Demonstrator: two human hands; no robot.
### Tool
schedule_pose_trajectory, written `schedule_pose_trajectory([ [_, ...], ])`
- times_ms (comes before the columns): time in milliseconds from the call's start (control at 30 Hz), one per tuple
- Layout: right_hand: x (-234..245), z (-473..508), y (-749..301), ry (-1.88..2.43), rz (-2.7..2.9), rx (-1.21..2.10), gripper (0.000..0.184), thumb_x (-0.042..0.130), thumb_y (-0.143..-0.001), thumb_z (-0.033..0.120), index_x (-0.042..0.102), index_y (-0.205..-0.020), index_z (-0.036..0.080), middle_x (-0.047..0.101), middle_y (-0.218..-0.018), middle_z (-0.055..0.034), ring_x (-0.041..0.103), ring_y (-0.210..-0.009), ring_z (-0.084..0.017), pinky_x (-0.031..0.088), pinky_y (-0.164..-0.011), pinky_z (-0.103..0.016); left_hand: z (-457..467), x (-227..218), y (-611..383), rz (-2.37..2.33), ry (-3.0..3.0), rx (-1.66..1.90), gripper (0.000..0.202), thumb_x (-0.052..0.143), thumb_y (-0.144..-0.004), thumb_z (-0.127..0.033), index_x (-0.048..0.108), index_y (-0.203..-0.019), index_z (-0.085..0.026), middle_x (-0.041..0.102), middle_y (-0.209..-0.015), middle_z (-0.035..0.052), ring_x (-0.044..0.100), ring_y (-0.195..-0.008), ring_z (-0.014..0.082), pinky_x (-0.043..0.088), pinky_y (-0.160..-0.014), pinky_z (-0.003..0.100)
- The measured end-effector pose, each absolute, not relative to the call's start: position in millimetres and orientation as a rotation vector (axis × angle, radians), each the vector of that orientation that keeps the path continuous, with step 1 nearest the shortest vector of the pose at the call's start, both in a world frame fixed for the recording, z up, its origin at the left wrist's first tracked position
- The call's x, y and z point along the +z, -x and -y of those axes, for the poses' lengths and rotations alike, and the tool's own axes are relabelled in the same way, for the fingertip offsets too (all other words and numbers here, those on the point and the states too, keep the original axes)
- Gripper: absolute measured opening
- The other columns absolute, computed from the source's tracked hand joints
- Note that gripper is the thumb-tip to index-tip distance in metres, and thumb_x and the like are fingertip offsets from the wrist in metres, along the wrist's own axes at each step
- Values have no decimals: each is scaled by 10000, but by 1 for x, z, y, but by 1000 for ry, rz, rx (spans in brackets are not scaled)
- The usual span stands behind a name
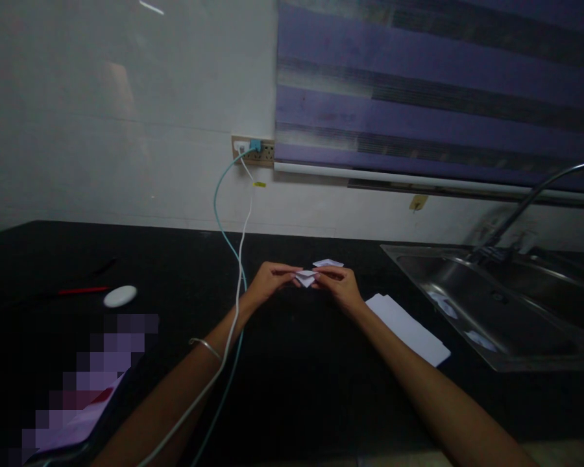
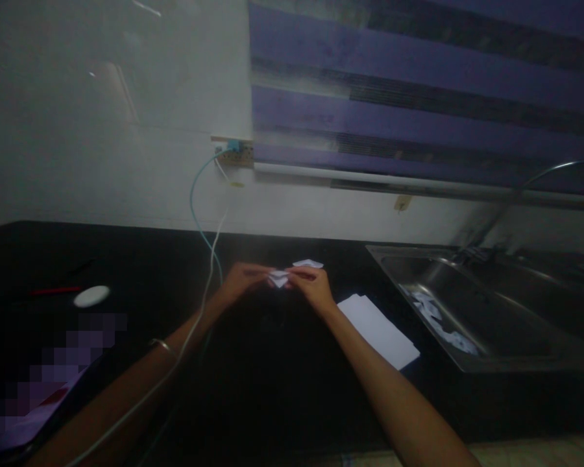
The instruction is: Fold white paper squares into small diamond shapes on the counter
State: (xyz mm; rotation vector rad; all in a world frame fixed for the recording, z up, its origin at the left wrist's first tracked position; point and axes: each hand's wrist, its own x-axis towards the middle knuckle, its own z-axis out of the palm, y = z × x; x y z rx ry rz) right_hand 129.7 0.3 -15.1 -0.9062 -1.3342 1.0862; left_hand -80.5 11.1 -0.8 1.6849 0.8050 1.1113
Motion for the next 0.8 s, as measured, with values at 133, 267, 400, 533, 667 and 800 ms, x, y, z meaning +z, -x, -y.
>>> schedule_pose_trajectory([
  [133,-14,2,-128,891,1334,1104,213,787,-653,324,756,-831,212,709,-902,-75,688,-772,-242,586,-750,-451,-16,-5,82,-823,-1678,1149,269,671,-761,-287,743,-976,-142,729,-759,95,538,-542,119,340,-487,219],
  [267,-13,3,-129,937,1383,1056,200,768,-677,316,761,-847,210,727,-839,-74,694,-689,-231,582,-724,-433,-14,0,82,-794,-1582,1141,261,680,-730,-277,743,-922,-112,710,-704,83,533,-521,112,323,-465,212],
  [400,-12,2,-131,949,1451,964,188,757,-684,298,763,-847,204,738,-811,-72,695,-666,-219,578,-708,-402,-9,2,78,-663,-1419,1020,480,504,-860,-492,639,-1116,-109,702,-819,115,651,-685,170,351,-472,201],
  [533,-11,3,-131,926,1545,902,132,732,-705,266,764,-822,213,747,-843,-69,702,-741,-224,568,-752,-395,-7,1,73,-725,-1483,770,568,419,-882,-583,628,-1000,-69,688,-787,140,656,-661,168,337,-456,197],
  [667,-10,4,-130,887,1605,847,110,710,-717,222,762,-814,229,750,-857,-56,703,-824,-230,554,-797,-395,-6,0,72,-690,-1674,685,497,478,-874,-549,611,-942,-75,672,-717,102,597,-576,118,343,-466,199],
  [800,-10,3,-131,872,1620,830,114,698,-718,189,757,-808,224,747,-879,-54,697,-856,-228,532,-843,-401,-2,4,72,-728,-1797,684,470,474,-876,-545,596,-886,-91,628,-661,50,522,-511,87,347,-460,195],
])
